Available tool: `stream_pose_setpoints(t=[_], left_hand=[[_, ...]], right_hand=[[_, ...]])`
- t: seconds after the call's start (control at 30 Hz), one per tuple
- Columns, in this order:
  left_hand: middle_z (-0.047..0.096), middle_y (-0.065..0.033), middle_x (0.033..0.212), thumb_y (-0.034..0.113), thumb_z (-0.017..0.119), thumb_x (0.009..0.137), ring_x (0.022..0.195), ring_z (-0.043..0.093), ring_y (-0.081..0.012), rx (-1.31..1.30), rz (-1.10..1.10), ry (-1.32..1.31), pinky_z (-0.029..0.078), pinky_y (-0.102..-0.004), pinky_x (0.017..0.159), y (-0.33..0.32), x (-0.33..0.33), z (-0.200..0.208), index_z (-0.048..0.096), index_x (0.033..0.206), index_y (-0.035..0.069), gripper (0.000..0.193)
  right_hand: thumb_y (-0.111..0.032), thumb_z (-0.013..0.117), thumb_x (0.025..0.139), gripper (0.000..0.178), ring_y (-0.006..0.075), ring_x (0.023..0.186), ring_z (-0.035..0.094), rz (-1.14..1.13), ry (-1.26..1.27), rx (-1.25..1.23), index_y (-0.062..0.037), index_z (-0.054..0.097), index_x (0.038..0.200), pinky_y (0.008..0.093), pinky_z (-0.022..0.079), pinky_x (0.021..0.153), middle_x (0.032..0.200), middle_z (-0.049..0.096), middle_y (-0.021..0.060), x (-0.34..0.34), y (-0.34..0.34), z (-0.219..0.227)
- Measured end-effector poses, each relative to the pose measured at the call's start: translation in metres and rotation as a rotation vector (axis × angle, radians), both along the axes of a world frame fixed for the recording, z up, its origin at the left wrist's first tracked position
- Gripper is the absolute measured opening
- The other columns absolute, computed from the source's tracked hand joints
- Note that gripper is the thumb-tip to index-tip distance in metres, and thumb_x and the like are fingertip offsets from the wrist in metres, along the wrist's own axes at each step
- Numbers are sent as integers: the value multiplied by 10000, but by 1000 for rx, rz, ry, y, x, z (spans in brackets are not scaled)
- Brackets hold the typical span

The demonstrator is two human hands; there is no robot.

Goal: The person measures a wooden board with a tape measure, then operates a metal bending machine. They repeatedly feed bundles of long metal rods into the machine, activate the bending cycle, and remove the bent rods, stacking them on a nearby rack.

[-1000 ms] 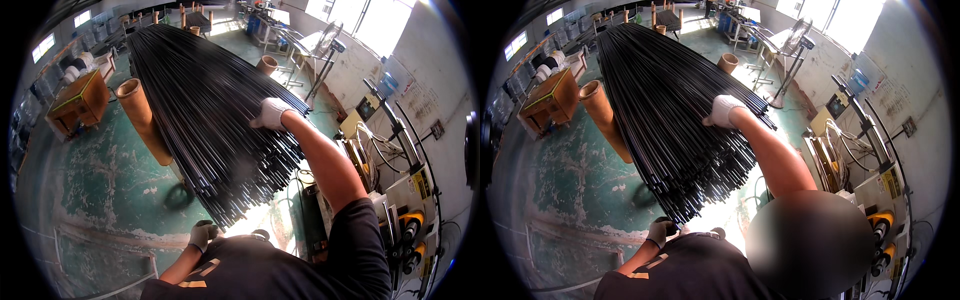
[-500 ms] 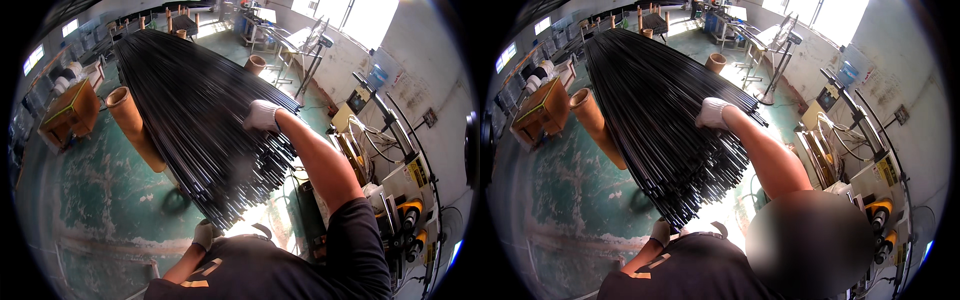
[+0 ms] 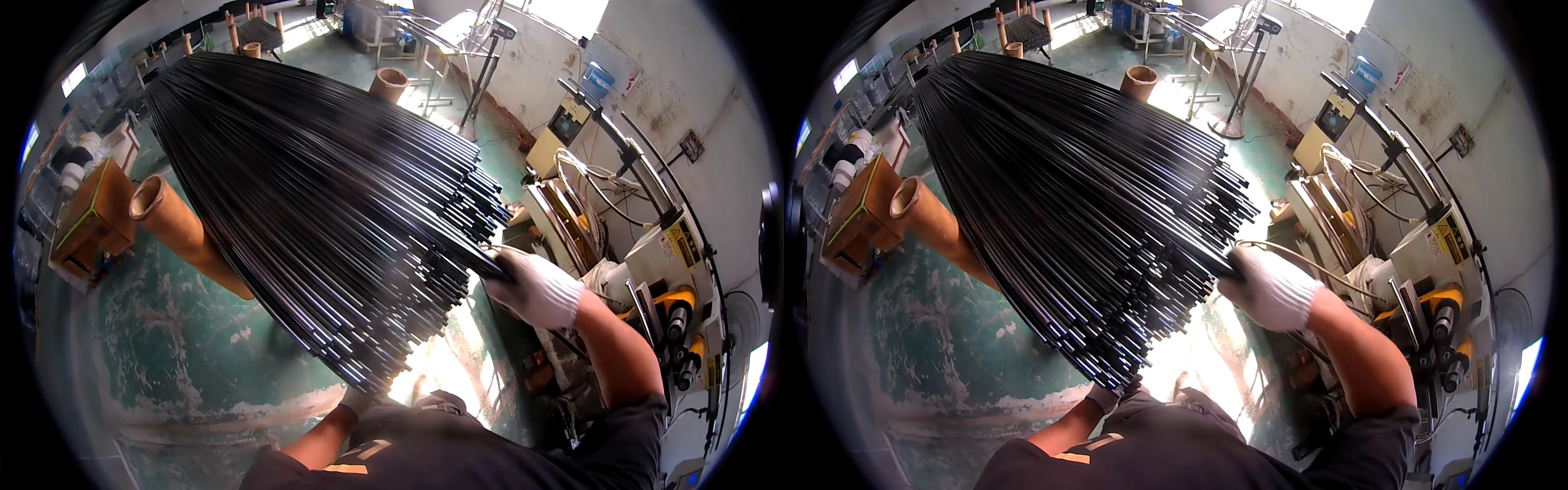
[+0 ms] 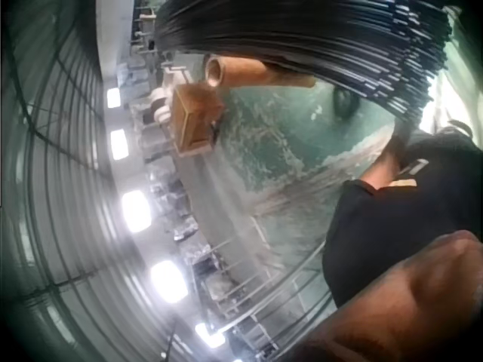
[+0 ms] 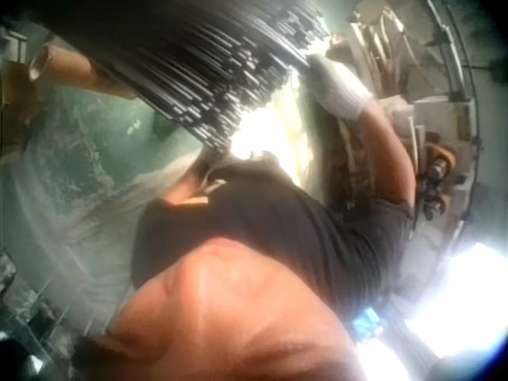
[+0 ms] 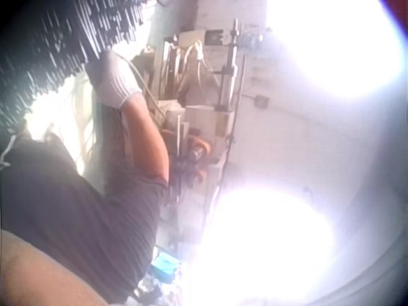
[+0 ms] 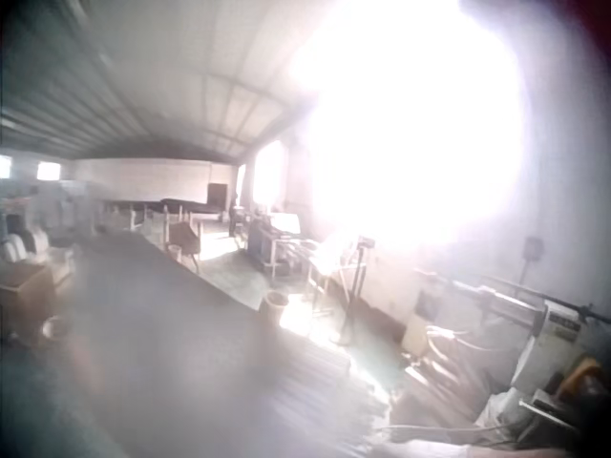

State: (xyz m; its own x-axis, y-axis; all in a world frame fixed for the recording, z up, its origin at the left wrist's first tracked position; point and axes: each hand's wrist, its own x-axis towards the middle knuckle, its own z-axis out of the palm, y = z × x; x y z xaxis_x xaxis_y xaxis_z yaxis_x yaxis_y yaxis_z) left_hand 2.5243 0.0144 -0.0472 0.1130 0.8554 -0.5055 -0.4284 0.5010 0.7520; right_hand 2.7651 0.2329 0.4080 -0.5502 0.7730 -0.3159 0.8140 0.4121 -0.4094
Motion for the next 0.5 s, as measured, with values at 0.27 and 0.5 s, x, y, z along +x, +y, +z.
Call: stream_pose_setpoints(t=[0.27,0.5], left_hand=[[731,-137,1133,101,672,1025,986,694,-189,-88,-205,-27,560,-311,882,-6,62,97,647,1271,-15,273],[665,-197,1366,418,590,1065,1244,652,-353,282,-229,-438,478,-538,1118,22,183,198,544,1463,3,576]], right_hand=[[-288,725,939,244,382,755,719,-350,-130,231,-74,613,979,465,552,685,763,715,130,173,-148,-30],[-91,754,713,250,385,758,628,-376,-252,670,-95,596,907,491,462,672,773,622,143,365,-286,-93]])
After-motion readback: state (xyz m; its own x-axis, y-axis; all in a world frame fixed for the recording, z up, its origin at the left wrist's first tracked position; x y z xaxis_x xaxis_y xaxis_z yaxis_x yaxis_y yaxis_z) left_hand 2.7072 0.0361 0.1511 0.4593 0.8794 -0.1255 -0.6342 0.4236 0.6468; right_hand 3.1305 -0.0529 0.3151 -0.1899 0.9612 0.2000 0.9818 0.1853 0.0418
